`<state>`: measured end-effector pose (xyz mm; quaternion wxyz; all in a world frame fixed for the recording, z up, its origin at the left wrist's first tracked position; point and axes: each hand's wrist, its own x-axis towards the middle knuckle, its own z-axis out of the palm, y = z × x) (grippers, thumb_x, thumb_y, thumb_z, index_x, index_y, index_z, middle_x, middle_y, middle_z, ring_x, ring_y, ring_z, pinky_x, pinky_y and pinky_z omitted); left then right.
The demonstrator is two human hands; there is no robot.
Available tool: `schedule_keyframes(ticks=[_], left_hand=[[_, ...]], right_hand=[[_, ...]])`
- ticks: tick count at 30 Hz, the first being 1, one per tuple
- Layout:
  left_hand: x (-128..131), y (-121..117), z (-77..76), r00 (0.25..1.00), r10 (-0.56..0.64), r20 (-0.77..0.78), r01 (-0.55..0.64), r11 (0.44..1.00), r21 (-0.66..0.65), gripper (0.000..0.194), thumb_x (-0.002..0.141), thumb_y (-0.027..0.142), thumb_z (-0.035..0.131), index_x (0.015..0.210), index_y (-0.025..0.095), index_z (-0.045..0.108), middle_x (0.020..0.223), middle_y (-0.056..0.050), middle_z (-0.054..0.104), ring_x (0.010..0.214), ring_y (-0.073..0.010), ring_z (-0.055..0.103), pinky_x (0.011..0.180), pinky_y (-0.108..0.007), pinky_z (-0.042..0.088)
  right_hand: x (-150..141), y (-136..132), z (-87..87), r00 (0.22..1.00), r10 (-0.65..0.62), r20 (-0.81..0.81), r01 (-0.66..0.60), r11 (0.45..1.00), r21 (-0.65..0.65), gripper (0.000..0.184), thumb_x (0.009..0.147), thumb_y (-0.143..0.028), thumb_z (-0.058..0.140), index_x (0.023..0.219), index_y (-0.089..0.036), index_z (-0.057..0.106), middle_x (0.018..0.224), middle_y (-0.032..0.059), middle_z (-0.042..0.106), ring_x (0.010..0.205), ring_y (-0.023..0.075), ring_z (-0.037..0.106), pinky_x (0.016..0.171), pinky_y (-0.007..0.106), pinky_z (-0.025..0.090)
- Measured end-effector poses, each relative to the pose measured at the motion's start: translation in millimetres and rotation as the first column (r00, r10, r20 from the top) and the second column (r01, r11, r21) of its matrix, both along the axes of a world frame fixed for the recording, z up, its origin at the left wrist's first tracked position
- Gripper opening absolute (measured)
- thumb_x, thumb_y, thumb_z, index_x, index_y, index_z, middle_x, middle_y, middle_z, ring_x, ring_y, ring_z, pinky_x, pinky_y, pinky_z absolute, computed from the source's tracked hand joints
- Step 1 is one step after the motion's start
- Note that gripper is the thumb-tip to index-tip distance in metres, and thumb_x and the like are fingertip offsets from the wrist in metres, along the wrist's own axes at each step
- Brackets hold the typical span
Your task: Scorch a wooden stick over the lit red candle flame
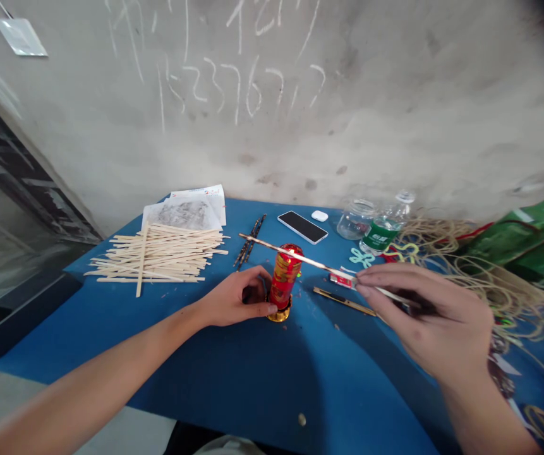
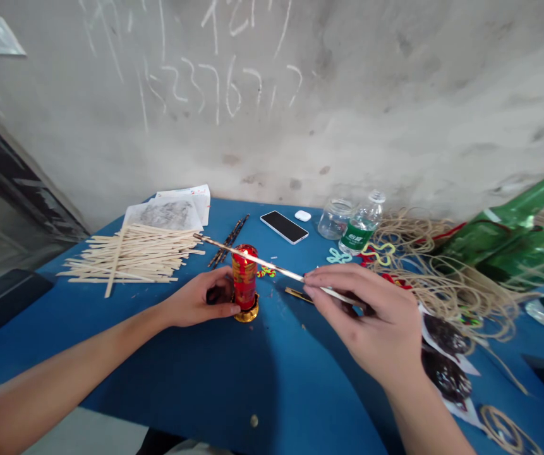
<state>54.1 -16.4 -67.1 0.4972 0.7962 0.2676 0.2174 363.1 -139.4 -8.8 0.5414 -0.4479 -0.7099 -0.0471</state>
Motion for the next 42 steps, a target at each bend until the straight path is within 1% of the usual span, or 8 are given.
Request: schedule_keyframes(ticks=[8, 12, 20, 26, 28, 32, 37, 42], left_hand=[[1.1, -0.2, 0.5, 1.000, -0.002, 0.001, 0.002, 1.000, 0.003, 0.052, 0.097, 0.056, 0.085, 0.127, 0.020, 0.065, 0.085, 0.003, 0.070, 0.070, -0.0132, 0.057, 0.065, -0.027, 0.040], [0.4, -1.4, 1.3, 1.000, 0.000, -0.004, 0.000, 1.000, 0.002, 0.053, 0.096, 0.057, 0.085, 0.127, 0.019, 0.064, 0.086, 0.002, 0.071, 0.070, -0.0134, 0.057, 0.065, -0.028, 0.040], [0.5, -0.8, 0.8, 1.000, -0.005, -0.004, 0.005, 1.000, -0.005, 0.053, 0.096, 0.057, 0.085, 0.127, 0.020, 0.064, 0.086, 0.003, 0.070, 0.071, -0.0136, 0.058, 0.065, -0.027, 0.040], [0.2, -1.7, 1.1, 1.000, 0.004, -0.006, -0.004, 1.000, 0.000, 0.054, 0.096, 0.059, 0.085, 0.128, 0.020, 0.064, 0.087, 0.002, 0.072, 0.071, -0.0140, 0.058, 0.066, -0.028, 0.041], [0.2, -1.6, 1.4, 1.000, 0.006, -0.006, -0.006, 1.000, 0.005, 0.054, 0.096, 0.059, 0.084, 0.128, 0.020, 0.064, 0.088, 0.001, 0.073, 0.071, -0.0141, 0.058, 0.067, -0.028, 0.042], [0.4, -1.3, 2.0, 1.000, 0.001, -0.014, -0.001, 1.000, 0.012, 0.054, 0.096, 0.058, 0.084, 0.129, 0.020, 0.064, 0.089, 0.000, 0.074, 0.072, -0.0146, 0.060, 0.067, -0.028, 0.042], [0.5, -2.2, 2.6, 1.000, 0.007, -0.013, -0.007, 1.000, 0.014, 0.053, 0.096, 0.059, 0.083, 0.128, 0.021, 0.064, 0.088, 0.001, 0.074, 0.071, -0.0151, 0.060, 0.066, -0.028, 0.042], [0.9, -3.2, 3.7, 1.000, 0.009, -0.006, -0.009, 1.000, 0.006, 0.054, 0.096, 0.058, 0.084, 0.128, 0.020, 0.064, 0.088, 0.001, 0.073, 0.071, -0.0151, 0.059, 0.067, -0.028, 0.041]], right_hand=[[-0.8, -0.4, -1.7, 0.998, -0.046, -0.033, 0.045, 0.999, -0.027, 0.021, 0.093, -0.017, 0.088, 0.101, -0.037, 0.087, 0.100, -0.0050, 0.088, 0.088, 0.0175, 0.084, 0.067, 0.027, 0.067], [-2.0, 0.9, -0.3, 0.999, -0.032, -0.015, 0.031, 0.999, -0.029, 0.021, 0.094, -0.018, 0.087, 0.102, -0.037, 0.087, 0.101, -0.0047, 0.088, 0.088, 0.0182, 0.085, 0.062, 0.028, 0.066], [-1.2, -0.8, -0.4, 1.000, -0.025, -0.017, 0.024, 0.999, -0.032, 0.020, 0.095, -0.017, 0.087, 0.102, -0.036, 0.086, 0.102, -0.0063, 0.088, 0.089, 0.0141, 0.084, 0.068, 0.023, 0.066], [-0.3, 1.4, -2.6, 0.999, -0.035, -0.019, 0.033, 0.995, -0.092, 0.017, 0.097, -0.023, 0.087, 0.105, -0.038, 0.087, 0.105, -0.0049, 0.089, 0.093, 0.0164, 0.085, 0.069, 0.024, 0.066], [-0.3, 2.0, -3.0, 0.999, -0.045, -0.021, 0.042, 0.994, -0.106, 0.016, 0.097, -0.025, 0.087, 0.107, -0.038, 0.088, 0.105, -0.0044, 0.089, 0.090, 0.0170, 0.085, 0.065, 0.023, 0.066], [-0.6, 1.1, -2.4, 0.997, -0.074, -0.005, 0.074, 0.992, -0.102, 0.015, 0.096, -0.027, 0.088, 0.107, -0.037, 0.089, 0.099, -0.0051, 0.090, 0.074, 0.0146, 0.083, 0.059, 0.022, 0.064], [-0.9, 0.0, -2.2, 0.999, -0.043, -0.003, 0.042, 0.996, -0.074, 0.018, 0.097, -0.023, 0.087, 0.105, -0.038, 0.088, 0.103, -0.0053, 0.090, 0.089, 0.0174, 0.086, 0.071, 0.025, 0.069], [-2.7, 0.6, -3.1, 0.999, -0.040, -0.023, 0.039, 0.998, -0.042, 0.023, 0.095, -0.019, 0.088, 0.107, -0.038, 0.088, 0.105, -0.0056, 0.090, 0.092, 0.0176, 0.086, 0.076, 0.027, 0.071]])
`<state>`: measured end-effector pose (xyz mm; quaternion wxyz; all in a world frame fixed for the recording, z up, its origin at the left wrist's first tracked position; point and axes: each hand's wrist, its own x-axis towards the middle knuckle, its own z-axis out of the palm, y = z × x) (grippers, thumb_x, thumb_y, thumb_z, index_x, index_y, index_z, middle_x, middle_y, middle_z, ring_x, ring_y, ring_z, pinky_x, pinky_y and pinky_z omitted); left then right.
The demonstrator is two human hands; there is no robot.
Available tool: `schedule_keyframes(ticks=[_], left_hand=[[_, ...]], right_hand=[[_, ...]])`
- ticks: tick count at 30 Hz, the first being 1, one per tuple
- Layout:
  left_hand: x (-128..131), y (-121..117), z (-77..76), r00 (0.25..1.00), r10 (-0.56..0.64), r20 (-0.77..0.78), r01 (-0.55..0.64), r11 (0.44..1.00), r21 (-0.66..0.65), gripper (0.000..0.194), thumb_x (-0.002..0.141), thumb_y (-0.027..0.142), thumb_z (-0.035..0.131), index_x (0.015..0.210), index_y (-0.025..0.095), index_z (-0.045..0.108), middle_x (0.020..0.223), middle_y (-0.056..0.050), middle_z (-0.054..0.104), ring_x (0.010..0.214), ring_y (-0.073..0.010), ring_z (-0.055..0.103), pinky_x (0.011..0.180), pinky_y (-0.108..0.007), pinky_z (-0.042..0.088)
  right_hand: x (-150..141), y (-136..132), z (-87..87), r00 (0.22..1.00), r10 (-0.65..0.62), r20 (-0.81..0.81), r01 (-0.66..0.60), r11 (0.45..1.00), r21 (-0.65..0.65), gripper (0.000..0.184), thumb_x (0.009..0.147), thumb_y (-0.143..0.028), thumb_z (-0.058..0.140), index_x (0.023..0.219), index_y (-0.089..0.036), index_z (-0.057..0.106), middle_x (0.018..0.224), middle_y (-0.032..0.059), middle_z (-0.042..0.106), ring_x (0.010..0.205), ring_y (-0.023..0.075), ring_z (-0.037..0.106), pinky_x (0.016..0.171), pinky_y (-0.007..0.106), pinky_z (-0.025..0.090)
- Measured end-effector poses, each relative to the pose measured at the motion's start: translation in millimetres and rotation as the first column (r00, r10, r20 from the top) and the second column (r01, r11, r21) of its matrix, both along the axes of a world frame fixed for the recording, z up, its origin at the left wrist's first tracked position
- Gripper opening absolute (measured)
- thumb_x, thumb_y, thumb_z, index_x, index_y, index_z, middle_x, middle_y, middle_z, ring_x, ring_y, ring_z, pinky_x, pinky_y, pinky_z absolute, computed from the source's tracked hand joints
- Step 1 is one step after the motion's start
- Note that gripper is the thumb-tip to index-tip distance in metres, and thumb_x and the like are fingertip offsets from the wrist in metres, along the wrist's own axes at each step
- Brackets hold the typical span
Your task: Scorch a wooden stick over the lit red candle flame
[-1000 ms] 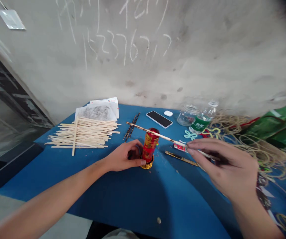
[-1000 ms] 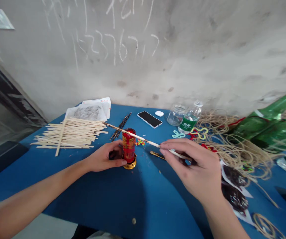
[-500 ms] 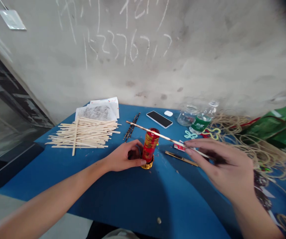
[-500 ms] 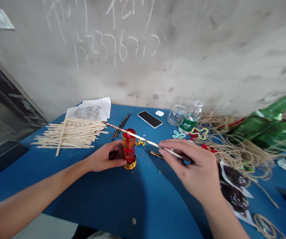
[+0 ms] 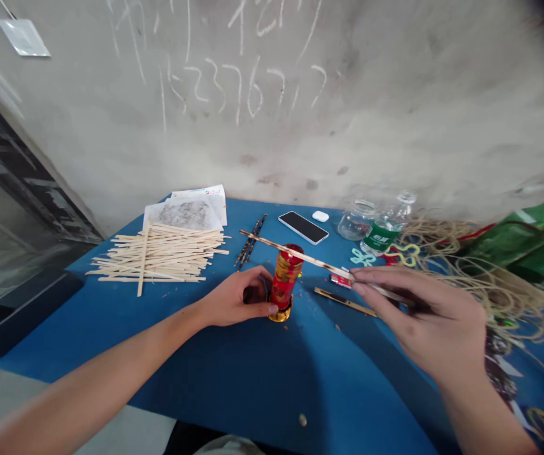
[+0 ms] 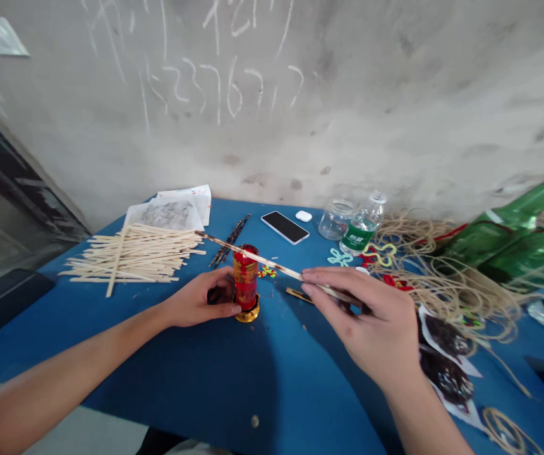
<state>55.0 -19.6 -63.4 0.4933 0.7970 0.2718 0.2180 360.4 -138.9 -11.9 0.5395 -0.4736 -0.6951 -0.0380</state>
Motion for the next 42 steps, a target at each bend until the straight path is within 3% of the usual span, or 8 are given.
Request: schedule_keyframes(ticks=[4, 9, 27, 35, 42], left_hand=[[0.4, 0.2, 0.3, 1.000, -0.009, -0.001, 0.009, 1.000, -0.009, 0.053, 0.096, 0.057, 0.084, 0.128, 0.019, 0.064, 0.085, 0.003, 0.069, 0.069, -0.0140, 0.057, 0.066, -0.028, 0.040], [-0.2, 1.3, -0.5, 1.000, -0.013, -0.004, 0.013, 1.000, -0.009, 0.052, 0.096, 0.058, 0.084, 0.127, 0.020, 0.064, 0.084, 0.003, 0.069, 0.070, -0.0143, 0.057, 0.066, -0.028, 0.040], [0.2, 0.3, 2.3, 1.000, -0.002, -0.012, 0.002, 1.000, -0.007, 0.051, 0.096, 0.058, 0.084, 0.125, 0.021, 0.065, 0.085, 0.002, 0.071, 0.070, -0.0147, 0.059, 0.066, -0.027, 0.040], [0.4, 0.6, 1.5, 1.000, 0.001, -0.014, -0.001, 1.000, 0.007, 0.051, 0.096, 0.058, 0.084, 0.125, 0.021, 0.065, 0.084, 0.003, 0.070, 0.070, -0.0145, 0.059, 0.066, -0.028, 0.041], [-0.1, 1.2, 0.5, 1.000, -0.010, 0.005, 0.010, 1.000, -0.003, 0.050, 0.097, 0.055, 0.084, 0.126, 0.020, 0.064, 0.085, 0.003, 0.070, 0.069, -0.0136, 0.058, 0.065, -0.028, 0.040]], right_hand=[[-1.1, -0.1, -0.4, 0.999, 0.006, -0.035, -0.005, 0.999, 0.035, 0.028, 0.093, -0.013, 0.088, 0.107, -0.038, 0.088, 0.105, -0.0052, 0.089, 0.094, 0.0181, 0.086, 0.073, 0.027, 0.071], [0.1, -0.5, 1.4, 0.998, 0.051, 0.045, -0.052, 0.998, 0.022, 0.025, 0.094, -0.011, 0.085, 0.100, -0.035, 0.088, 0.105, -0.0029, 0.089, 0.091, 0.0191, 0.086, 0.063, 0.028, 0.067], [-1.1, -1.8, 5.9, 0.990, 0.119, 0.079, -0.117, 0.993, -0.034, 0.026, 0.097, -0.012, 0.081, 0.109, -0.035, 0.087, 0.111, -0.0002, 0.087, 0.091, 0.0190, 0.086, 0.062, 0.026, 0.066], [-1.5, -2.3, 8.5, 0.983, 0.145, 0.117, -0.143, 0.989, -0.018, 0.032, 0.096, -0.010, 0.080, 0.114, -0.035, 0.088, 0.113, -0.0015, 0.088, 0.095, 0.0185, 0.086, 0.083, 0.031, 0.072], [-1.6, -2.5, 7.5, 0.977, 0.172, 0.125, -0.170, 0.985, -0.027, 0.036, 0.096, -0.008, 0.080, 0.118, -0.035, 0.088, 0.117, -0.0018, 0.088, 0.100, 0.0180, 0.086, 0.090, 0.031, 0.072]])
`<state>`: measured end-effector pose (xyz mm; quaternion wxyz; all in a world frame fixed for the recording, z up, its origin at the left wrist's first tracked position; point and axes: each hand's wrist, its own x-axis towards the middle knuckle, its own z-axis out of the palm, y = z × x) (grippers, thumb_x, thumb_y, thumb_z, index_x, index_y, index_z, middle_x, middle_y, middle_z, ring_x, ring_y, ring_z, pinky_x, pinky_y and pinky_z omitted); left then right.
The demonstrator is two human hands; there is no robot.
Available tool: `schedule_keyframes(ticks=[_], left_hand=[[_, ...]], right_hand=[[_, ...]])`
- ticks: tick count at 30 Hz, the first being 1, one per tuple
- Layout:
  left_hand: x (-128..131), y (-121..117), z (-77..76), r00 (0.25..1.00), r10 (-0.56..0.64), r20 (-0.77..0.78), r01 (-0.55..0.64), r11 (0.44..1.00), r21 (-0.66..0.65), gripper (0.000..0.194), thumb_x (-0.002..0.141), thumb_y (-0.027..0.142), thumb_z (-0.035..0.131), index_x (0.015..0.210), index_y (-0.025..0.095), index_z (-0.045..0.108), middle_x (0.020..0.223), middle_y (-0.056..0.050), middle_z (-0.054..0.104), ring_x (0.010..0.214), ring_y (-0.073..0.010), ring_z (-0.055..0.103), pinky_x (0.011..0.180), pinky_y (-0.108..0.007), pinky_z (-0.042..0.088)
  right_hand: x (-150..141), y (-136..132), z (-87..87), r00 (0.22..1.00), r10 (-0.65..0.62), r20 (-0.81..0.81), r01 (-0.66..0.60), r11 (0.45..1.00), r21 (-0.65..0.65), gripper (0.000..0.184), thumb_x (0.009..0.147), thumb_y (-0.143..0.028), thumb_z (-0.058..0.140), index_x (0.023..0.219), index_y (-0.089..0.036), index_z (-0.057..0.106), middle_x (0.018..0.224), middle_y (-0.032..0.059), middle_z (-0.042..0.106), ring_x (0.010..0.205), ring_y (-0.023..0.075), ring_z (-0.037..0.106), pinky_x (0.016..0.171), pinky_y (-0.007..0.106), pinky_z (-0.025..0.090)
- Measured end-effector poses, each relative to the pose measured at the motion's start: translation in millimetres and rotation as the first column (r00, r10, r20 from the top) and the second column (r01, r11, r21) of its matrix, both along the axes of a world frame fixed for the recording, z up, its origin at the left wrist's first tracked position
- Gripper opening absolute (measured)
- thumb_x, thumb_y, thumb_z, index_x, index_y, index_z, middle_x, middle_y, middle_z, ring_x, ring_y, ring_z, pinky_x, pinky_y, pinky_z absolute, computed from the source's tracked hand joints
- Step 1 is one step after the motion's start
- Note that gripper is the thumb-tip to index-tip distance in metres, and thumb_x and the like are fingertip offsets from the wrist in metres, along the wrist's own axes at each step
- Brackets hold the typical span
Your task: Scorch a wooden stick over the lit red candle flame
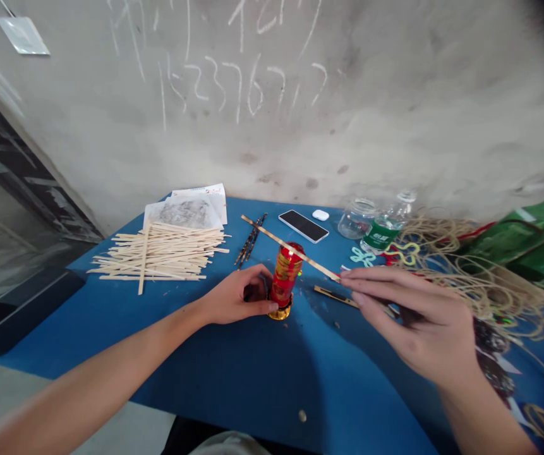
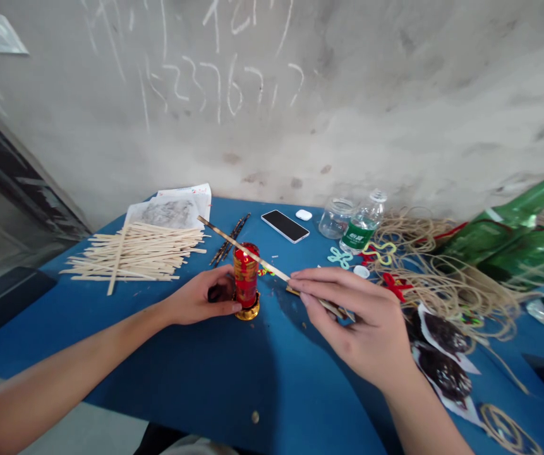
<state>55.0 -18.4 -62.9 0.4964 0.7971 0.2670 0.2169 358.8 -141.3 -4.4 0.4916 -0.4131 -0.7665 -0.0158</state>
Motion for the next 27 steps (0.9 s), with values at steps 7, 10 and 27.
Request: schedule_keyframes(ticks=[7, 10, 27], left_hand=[[-1.2, -0.6, -2.0, 1.000, 0.000, -0.002, 0.000, 1.000, -0.012, 0.050, 0.098, 0.056, 0.084, 0.127, 0.020, 0.064, 0.087, 0.002, 0.070, 0.071, -0.0138, 0.058, 0.066, -0.028, 0.040], [-0.7, -0.5, -1.0, 1.000, -0.005, -0.001, 0.005, 1.000, -0.006, 0.048, 0.098, 0.055, 0.084, 0.124, 0.020, 0.063, 0.086, 0.003, 0.070, 0.071, -0.0141, 0.058, 0.066, -0.028, 0.040], [-1.0, -0.7, -1.2, 1.000, -0.005, -0.003, 0.005, 1.000, 0.014, 0.049, 0.098, 0.055, 0.084, 0.126, 0.020, 0.063, 0.084, 0.004, 0.070, 0.068, -0.0136, 0.058, 0.064, -0.027, 0.039]], right_hand=[[-0.3, -0.1, 0.0, 1.000, 0.002, 0.002, -0.002, 1.000, 0.001, 0.035, 0.096, -0.007, 0.081, 0.117, -0.035, 0.087, 0.119, -0.0043, 0.089, 0.103, 0.0154, 0.087, 0.096, 0.027, 0.072], [-0.9, 0.3, -0.4, 1.000, -0.001, 0.005, 0.001, 1.000, 0.004, 0.034, 0.096, -0.008, 0.082, 0.117, -0.034, 0.086, 0.119, -0.0046, 0.089, 0.104, 0.0151, 0.087, 0.100, 0.027, 0.071], [-3.3, 1.1, -2.9, 0.998, -0.039, -0.052, 0.040, 0.999, 0.024, 0.026, 0.095, -0.013, 0.087, 0.110, -0.033, 0.085, 0.110, -0.0037, 0.089, 0.096, 0.0142, 0.085, 0.084, 0.024, 0.070]])
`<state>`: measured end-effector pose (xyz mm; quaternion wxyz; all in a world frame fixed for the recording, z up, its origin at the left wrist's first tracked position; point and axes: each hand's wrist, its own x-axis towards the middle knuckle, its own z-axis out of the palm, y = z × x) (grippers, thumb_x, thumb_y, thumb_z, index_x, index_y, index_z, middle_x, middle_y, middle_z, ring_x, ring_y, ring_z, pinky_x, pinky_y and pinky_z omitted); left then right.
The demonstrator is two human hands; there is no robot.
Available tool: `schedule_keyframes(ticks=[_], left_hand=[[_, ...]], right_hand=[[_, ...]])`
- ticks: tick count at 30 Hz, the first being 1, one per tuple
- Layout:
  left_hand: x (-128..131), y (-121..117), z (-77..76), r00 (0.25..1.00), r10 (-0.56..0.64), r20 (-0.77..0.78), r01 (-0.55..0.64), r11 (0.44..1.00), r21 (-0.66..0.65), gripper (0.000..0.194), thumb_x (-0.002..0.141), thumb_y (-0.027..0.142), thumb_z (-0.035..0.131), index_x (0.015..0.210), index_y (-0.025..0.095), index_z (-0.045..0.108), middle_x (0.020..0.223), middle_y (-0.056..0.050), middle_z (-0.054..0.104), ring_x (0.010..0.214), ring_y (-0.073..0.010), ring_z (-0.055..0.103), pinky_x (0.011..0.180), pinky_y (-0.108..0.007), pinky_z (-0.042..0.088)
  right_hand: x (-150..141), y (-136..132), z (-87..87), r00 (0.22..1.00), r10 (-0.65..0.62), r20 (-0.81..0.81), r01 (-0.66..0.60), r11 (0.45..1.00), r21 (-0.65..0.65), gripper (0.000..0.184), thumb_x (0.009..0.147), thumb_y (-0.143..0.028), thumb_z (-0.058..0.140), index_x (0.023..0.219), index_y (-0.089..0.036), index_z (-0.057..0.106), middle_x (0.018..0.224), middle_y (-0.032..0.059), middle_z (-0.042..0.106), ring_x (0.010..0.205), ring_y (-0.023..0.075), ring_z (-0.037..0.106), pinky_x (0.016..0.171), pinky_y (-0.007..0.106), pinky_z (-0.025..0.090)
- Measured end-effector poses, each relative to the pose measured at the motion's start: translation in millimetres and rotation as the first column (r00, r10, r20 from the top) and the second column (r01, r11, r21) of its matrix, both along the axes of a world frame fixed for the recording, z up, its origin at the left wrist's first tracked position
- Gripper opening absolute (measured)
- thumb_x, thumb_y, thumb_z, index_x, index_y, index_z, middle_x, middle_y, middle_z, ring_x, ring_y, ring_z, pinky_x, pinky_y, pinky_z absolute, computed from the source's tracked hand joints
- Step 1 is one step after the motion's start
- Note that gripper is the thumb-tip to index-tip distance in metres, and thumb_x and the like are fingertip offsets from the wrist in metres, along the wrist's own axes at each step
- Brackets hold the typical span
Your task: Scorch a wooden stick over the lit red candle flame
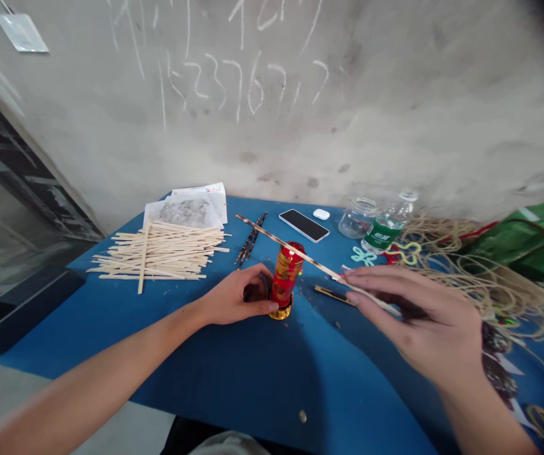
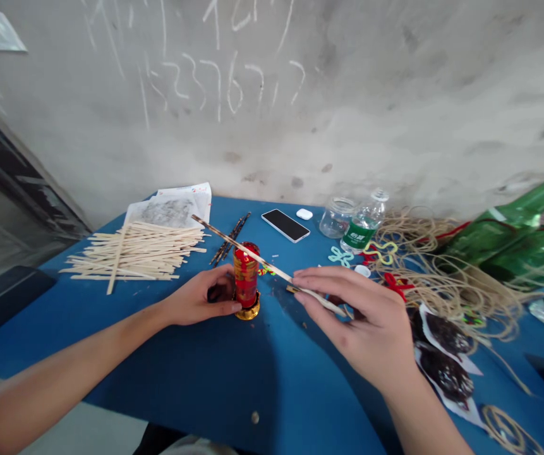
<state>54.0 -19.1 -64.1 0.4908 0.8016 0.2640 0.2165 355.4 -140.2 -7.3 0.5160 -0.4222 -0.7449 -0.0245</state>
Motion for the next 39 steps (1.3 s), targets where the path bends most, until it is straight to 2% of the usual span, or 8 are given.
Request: schedule_keyframes(ticks=[6, 15, 21, 25, 32, 39], left_hand=[[0.0, 1.1, -0.8, 1.000, 0.001, -0.003, -0.001, 1.000, 0.004, 0.050, 0.098, 0.056, 0.083, 0.127, 0.020, 0.063, 0.085, 0.003, 0.070, 0.070, -0.0138, 0.058, 0.065, -0.028, 0.040], [0.0, 0.0, -1.5, 1.000, 0.003, -0.006, -0.003, 1.000, 0.001, 0.050, 0.098, 0.056, 0.084, 0.127, 0.020, 0.063, 0.084, 0.003, 0.070, 0.069, -0.0139, 0.058, 0.064, -0.028, 0.040], [-0.2, 0.1, -0.9, 1.000, 0.003, 0.001, -0.003, 1.000, 0.001, 0.050, 0.098, 0.056, 0.084, 0.127, 0.020, 0.063, 0.085, 0.003, 0.070, 0.069, -0.0137, 0.058, 0.064, -0.028, 0.039], [-0.3, -0.6, -0.3, 1.000, 0.004, 0.003, -0.004, 1.000, -0.003, 0.050, 0.098, 0.056, 0.083, 0.126, 0.020, 0.063, 0.083, 0.004, 0.069, 0.068, -0.0136, 0.057, 0.064, -0.028, 0.039], [0.4, -0.3, -0.3, 1.000, 0.012, -0.011, -0.012, 1.000, -0.006, 0.051, 0.098, 0.056, 0.083, 0.128, 0.020, 0.063, 0.086, 0.003, 0.070, 0.069, -0.0135, 0.057, 0.065, -0.028, 0.039], [0.5, -0.6, 1.2, 1.000, 0.006, -0.008, -0.006, 1.000, 0.000, 0.051, 0.097, 0.057, 0.083, 0.127, 0.021, 0.063, 0.084, 0.003, 0.070, 0.069, -0.0136, 0.058, 0.065, -0.027, 0.040]], right_hand=[[-0.9, 0.1, -0.9, 1.000, -0.016, -0.017, 0.016, 1.000, -0.013, 0.026, 0.094, -0.013, 0.087, 0.110, -0.034, 0.086, 0.108, -0.0037, 0.088, 0.093, 0.0141, 0.085, 0.078, 0.023, 0.069], [-0.6, 0.4, -1.2, 0.999, -0.034, -0.024, 0.034, 0.999, -0.007, 0.026, 0.095, -0.014, 0.087, 0.111, -0.034, 0.085, 0.109, -0.0046, 0.088, 0.097, 0.0131, 0.084, 0.088, 0.024, 0.068], [1.1, -1.9, -1.7, 0.999, -0.005, -0.035, 0.004, 1.000, -0.030, 0.030, 0.096, -0.011, 0.083, 0.115, -0.034, 0.084, 0.112, -0.0030, 0.087, 0.100, 0.0151, 0.083, 0.085, 0.025, 0.068], [3.5, -4.9, -3.4, 0.996, 0.041, -0.084, -0.047, 0.996, -0.069, 0.035, 0.098, -0.008, 0.077, 0.120, -0.035, 0.084, 0.117, -0.0019, 0.086, 0.107, 0.0169, 0.082, 0.088, 0.027, 0.068], [2.3, -3.9, -3.8, 0.993, 0.036, -0.113, -0.036, 0.999, 0.002, 0.038, 0.095, -0.004, 0.078, 0.118, -0.033, 0.084, 0.114, -0.0021, 0.086, 0.105, 0.0166, 0.081, 0.091, 0.028, 0.067], [2.4, -2.8, -4.0, 0.992, 0.060, -0.108, -0.063, 0.998, -0.023, 0.040, 0.093, -0.004, 0.080, 0.118, -0.034, 0.084, 0.114, -0.0007, 0.086, 0.104, 0.0200, 0.081, 0.089, 0.033, 0.066]])
